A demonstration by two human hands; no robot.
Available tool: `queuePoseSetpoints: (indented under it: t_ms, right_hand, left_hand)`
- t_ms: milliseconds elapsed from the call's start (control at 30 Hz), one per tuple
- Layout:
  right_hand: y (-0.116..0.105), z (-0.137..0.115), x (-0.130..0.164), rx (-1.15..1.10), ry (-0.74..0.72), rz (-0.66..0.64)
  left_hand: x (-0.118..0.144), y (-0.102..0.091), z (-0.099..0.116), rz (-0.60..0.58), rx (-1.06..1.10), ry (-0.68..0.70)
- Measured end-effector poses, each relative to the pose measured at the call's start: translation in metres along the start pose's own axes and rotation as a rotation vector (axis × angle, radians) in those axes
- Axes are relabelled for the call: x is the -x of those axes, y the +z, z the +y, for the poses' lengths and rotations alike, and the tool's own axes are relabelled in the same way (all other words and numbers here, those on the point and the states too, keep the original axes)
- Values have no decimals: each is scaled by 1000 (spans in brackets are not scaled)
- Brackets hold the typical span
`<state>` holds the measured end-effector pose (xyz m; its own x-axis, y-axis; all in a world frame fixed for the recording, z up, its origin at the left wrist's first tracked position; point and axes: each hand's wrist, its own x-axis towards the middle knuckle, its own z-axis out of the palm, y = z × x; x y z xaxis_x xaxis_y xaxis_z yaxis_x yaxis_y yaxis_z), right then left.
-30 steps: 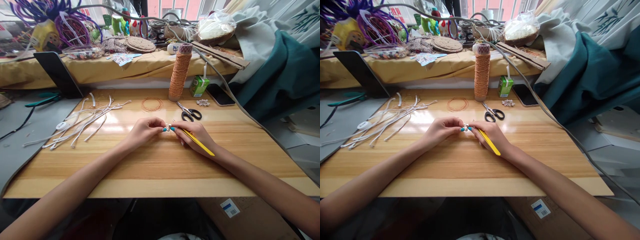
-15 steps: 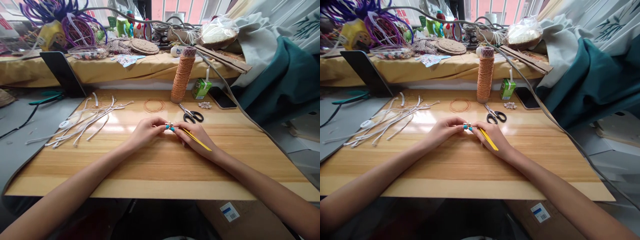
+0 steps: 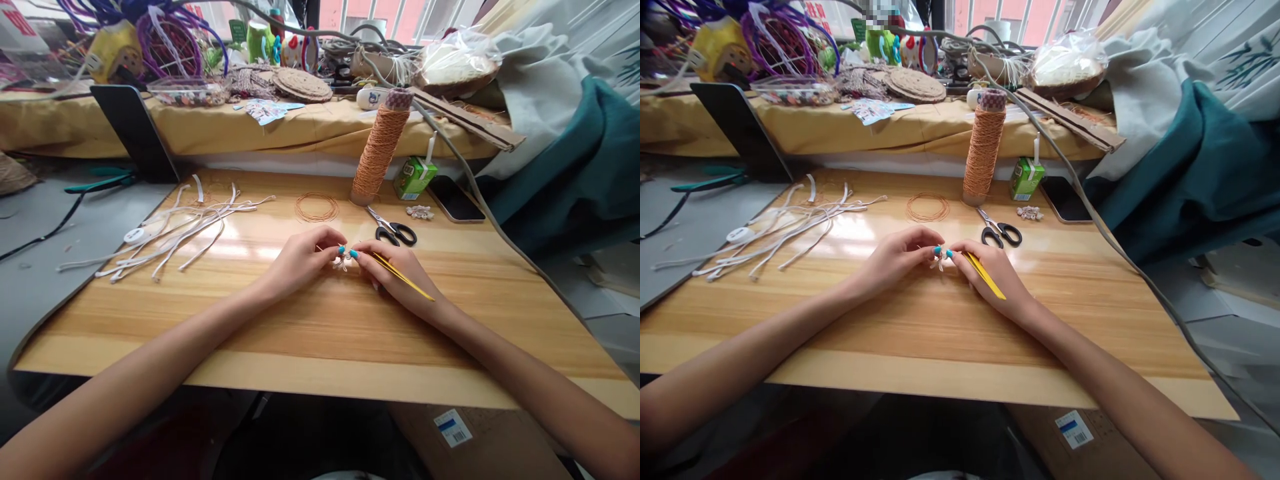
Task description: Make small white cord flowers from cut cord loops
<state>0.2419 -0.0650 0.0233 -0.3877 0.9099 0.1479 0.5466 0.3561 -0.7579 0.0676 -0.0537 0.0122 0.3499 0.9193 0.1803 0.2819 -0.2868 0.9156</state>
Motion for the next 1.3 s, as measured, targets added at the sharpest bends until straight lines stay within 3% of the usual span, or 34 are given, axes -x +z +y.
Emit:
queuePoseSetpoints:
  t_ms: [300, 600, 800, 933, 1033, 1133, 1233, 1300]
  right_hand:
    - [1, 2, 1, 22, -6, 13]
    - [2, 4, -2, 12, 57, 26]
    - [-1, 6, -3, 42, 48, 6]
    - [-2, 7, -3, 63, 36, -23]
    - [0, 10, -4, -64, 82, 40]
    - [1, 14, -5, -260, 138, 96]
    - [-1, 15, -6, -353, 172, 123]
    - [-2, 13, -6, -385, 175, 119]
  left_hand:
    - [1, 2, 1, 18, -110, 133]
    - [-1, 1, -4, -45, 11, 47]
    - [-1, 0, -5, 35, -17, 28]
    - [-1, -1, -5, 6, -10, 13]
    - [-3, -3, -6, -27, -198, 58]
    - [-6, -9, -7, 16, -475, 152]
    - [-8, -15, -8, 99, -556, 246]
    - [-9, -16, -9, 80, -565, 328]
